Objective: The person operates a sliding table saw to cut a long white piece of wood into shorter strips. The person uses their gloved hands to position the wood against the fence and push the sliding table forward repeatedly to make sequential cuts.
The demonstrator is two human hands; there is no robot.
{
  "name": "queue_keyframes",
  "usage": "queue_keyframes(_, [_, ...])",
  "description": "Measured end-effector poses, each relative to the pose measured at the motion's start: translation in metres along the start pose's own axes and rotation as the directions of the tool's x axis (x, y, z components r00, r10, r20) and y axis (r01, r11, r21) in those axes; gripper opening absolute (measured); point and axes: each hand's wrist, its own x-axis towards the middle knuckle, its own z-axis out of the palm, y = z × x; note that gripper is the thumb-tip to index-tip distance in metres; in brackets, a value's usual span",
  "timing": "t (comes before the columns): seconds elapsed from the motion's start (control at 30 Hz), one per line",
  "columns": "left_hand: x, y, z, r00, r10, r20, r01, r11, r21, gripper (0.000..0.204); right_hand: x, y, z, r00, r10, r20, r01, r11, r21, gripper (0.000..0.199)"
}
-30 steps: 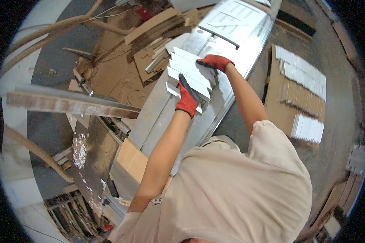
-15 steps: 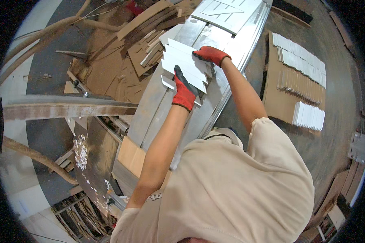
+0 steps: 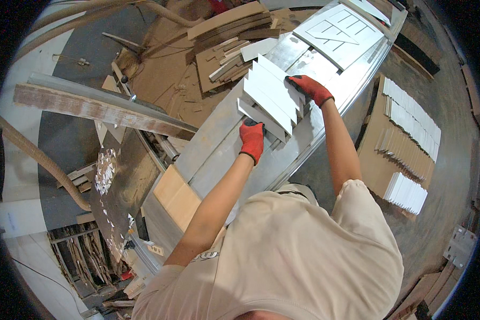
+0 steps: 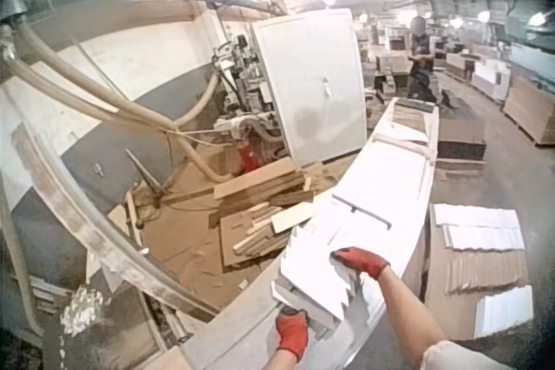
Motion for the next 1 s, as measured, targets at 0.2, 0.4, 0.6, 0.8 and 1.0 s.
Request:
queue_keyframes(0.2, [0.007, 0.007, 0.012, 0.993, -0.08, 0.089, 0.093, 0.983, -0.155, 0.008, 0.01, 0.014, -0.005, 1.0, 0.022, 0.006, -0.022, 0.997, 0.072, 0.051])
queue_keyframes(0.4, [0.011, 0.008, 0.019, 0.992, -0.05, 0.113, 0.075, 0.972, -0.222, 0.006, 0.013, 0.005, -0.008, 0.999, -0.002, -0.045, -0.006, 0.986, -0.168, 0.055])
queue_keyframes(0.6, [0.016, 0.024, 0.047, 0.979, -0.12, 0.162, 0.163, 0.944, -0.287, 0.011, 0.016, -0.016, -0.034, 0.999, -0.036, -0.015, 0.033, 0.984, -0.176, 0.052])
queue_keyframes(0.8, [0.034, 0.013, 0.062, 0.963, -0.086, 0.255, 0.165, 0.936, -0.31, 0.017, 0.033, -0.008, -0.055, 0.998, 0.056, 0.007, -0.056, 0.998, -0.029, 0.046])
queue_keyframes(1.0, [0.045, 0.005, 0.078, 0.937, -0.026, 0.347, 0.191, 0.872, -0.451, 0.018, 0.03, -0.014, -0.076, 0.992, 0.075, 0.103, -0.075, 0.997, -0.006, 0.045])
